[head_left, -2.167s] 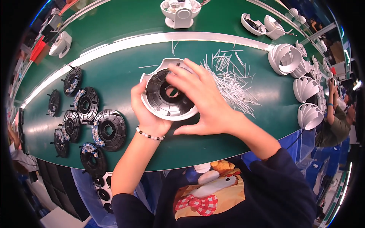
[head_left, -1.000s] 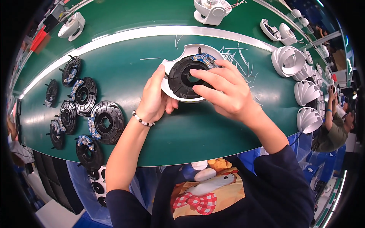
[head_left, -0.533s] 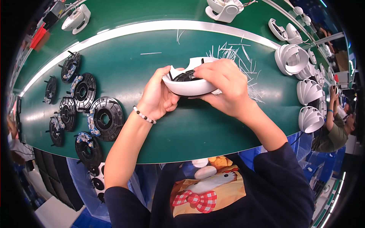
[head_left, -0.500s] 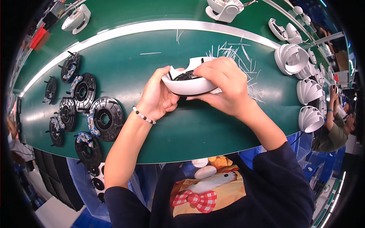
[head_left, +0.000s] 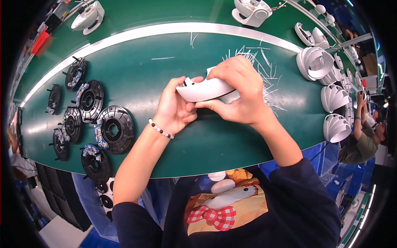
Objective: Assembling electronic components into circular plastic housings on a factory assembly line.
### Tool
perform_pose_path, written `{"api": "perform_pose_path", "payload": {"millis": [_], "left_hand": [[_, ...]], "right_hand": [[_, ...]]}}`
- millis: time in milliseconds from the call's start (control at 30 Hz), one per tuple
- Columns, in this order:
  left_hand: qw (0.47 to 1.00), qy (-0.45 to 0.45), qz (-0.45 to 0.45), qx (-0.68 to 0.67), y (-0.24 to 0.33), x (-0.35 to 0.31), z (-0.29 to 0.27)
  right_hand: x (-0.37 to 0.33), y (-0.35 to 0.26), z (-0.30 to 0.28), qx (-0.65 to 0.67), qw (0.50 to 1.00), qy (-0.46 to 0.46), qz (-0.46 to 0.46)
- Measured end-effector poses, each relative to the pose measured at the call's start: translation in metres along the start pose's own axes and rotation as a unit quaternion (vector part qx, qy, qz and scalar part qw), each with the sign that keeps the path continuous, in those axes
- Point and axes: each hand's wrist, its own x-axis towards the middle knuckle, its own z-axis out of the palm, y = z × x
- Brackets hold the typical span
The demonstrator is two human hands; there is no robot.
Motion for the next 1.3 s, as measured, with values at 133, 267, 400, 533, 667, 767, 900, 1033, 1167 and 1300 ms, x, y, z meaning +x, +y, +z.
{"api": "perform_pose_path", "payload": {"millis": [133,267,400,533,667,767,900,1033,1167,1300], "left_hand": [[0.992,0.030,0.078,0.094,0.000,-0.003,0.000],[0.908,0.069,0.310,0.273,0.003,-0.001,0.009],[0.837,0.069,0.391,0.377,-0.001,-0.004,0.010],[0.876,0.065,0.345,0.331,0.004,0.000,0.000],[0.886,0.100,0.344,0.293,0.015,-0.001,-0.008],[0.873,0.134,0.352,0.309,0.014,0.002,-0.011],[0.868,0.122,0.355,0.325,0.005,0.013,0.003],[0.863,0.150,0.368,0.313,0.006,0.008,-0.006],[0.868,0.149,0.361,0.308,0.003,0.010,-0.003],[0.868,0.124,0.346,0.333,-0.003,0.004,0.005]], "right_hand": [[0.003,0.008,-0.013,0.066,0.995,-0.067,-0.043],[-0.011,0.017,-0.016,0.229,0.925,0.017,0.301],[0.003,0.045,-0.012,0.446,0.753,-0.135,0.465],[0.023,0.072,-0.001,0.464,0.712,-0.142,0.507],[0.062,0.107,0.029,0.493,0.652,-0.047,0.575],[0.090,0.136,0.051,0.475,0.659,0.018,0.583],[0.095,0.192,0.062,0.492,0.654,0.103,0.565],[0.091,0.185,0.061,0.403,0.738,0.107,0.531],[0.061,0.163,-0.021,0.023,0.959,0.016,0.281],[0.022,0.139,-0.142,-0.330,0.925,0.187,-0.022]]}}
